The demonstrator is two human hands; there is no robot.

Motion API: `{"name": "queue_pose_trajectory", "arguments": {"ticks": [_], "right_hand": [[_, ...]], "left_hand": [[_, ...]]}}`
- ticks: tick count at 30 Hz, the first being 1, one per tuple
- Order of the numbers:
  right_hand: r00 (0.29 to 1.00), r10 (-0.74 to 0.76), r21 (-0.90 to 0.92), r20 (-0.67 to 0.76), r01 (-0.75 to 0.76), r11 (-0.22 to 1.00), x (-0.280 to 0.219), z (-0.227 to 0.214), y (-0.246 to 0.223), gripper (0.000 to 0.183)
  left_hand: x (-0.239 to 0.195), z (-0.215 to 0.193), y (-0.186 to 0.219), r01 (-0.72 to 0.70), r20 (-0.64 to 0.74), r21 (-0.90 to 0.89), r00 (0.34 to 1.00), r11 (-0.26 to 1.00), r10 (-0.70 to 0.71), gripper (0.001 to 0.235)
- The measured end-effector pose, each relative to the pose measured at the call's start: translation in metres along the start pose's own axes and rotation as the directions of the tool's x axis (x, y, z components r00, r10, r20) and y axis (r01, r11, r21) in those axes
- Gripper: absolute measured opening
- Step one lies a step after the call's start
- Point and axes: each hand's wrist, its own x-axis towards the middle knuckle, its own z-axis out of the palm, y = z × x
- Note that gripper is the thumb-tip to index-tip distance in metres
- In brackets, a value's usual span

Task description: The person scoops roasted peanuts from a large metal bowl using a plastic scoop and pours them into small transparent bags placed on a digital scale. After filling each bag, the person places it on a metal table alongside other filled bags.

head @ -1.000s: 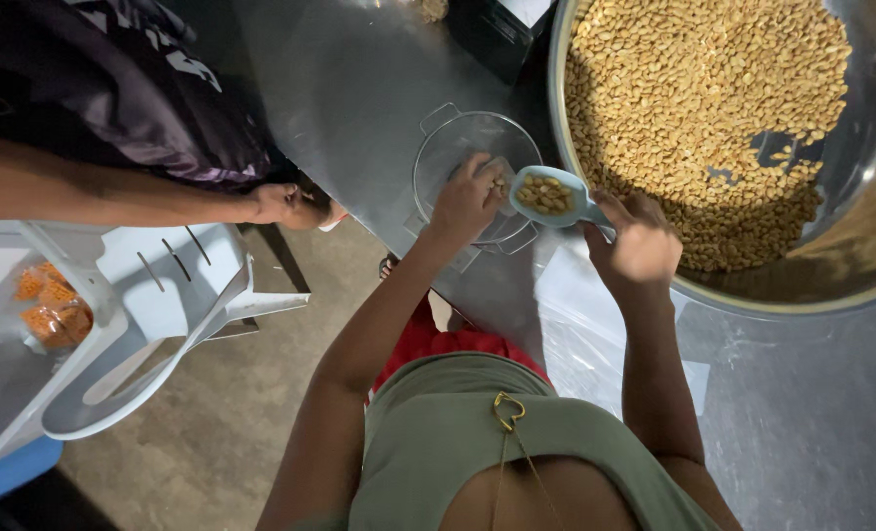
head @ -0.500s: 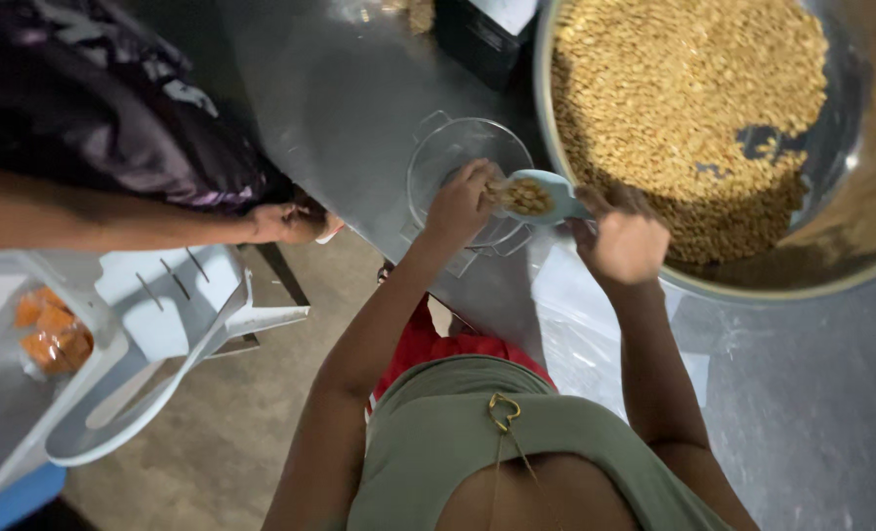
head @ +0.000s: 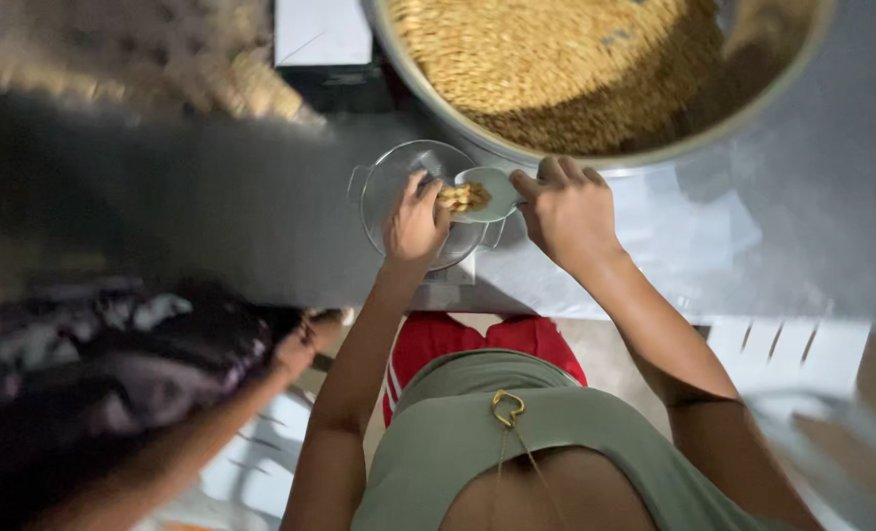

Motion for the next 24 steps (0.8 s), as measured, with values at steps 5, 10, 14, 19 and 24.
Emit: {"name": "queue_pose_trajectory", "arguments": {"ticks": [5,10,14,19,24], "right_hand": [[0.99,0.139,-0.052,-0.02,-0.14,0.989,-0.016,0.002,-0.03,0.036],[0.967,0.236,-0.091,-0.098,-0.245,0.965,-0.036,0.0,-0.064,0.037],[0.974,0.18,-0.193,-0.136,-0.205,0.96,-0.042,0.002,-0.076,0.033],[0.989,0.012,-0.428,-0.147,-0.074,0.901,-0.037,0.006,-0.079,0.046],[0.983,-0.039,-0.465,-0.178,-0.049,0.884,-0.051,-0.001,-0.067,0.045]], "left_hand": [[0.006,-0.011,-0.013,-0.197,0.043,-0.007,0.979,0.98,0.197,0.032],[0.015,-0.01,-0.029,-0.264,0.109,-0.001,0.959,0.965,0.262,0.032],[0.017,-0.006,-0.035,-0.249,0.156,-0.05,0.955,0.967,0.254,0.029],[0.023,-0.008,-0.031,-0.244,0.153,-0.058,0.956,0.968,0.25,0.027],[0.021,-0.01,-0.026,-0.243,0.134,-0.065,0.959,0.968,0.25,0.025]]}}
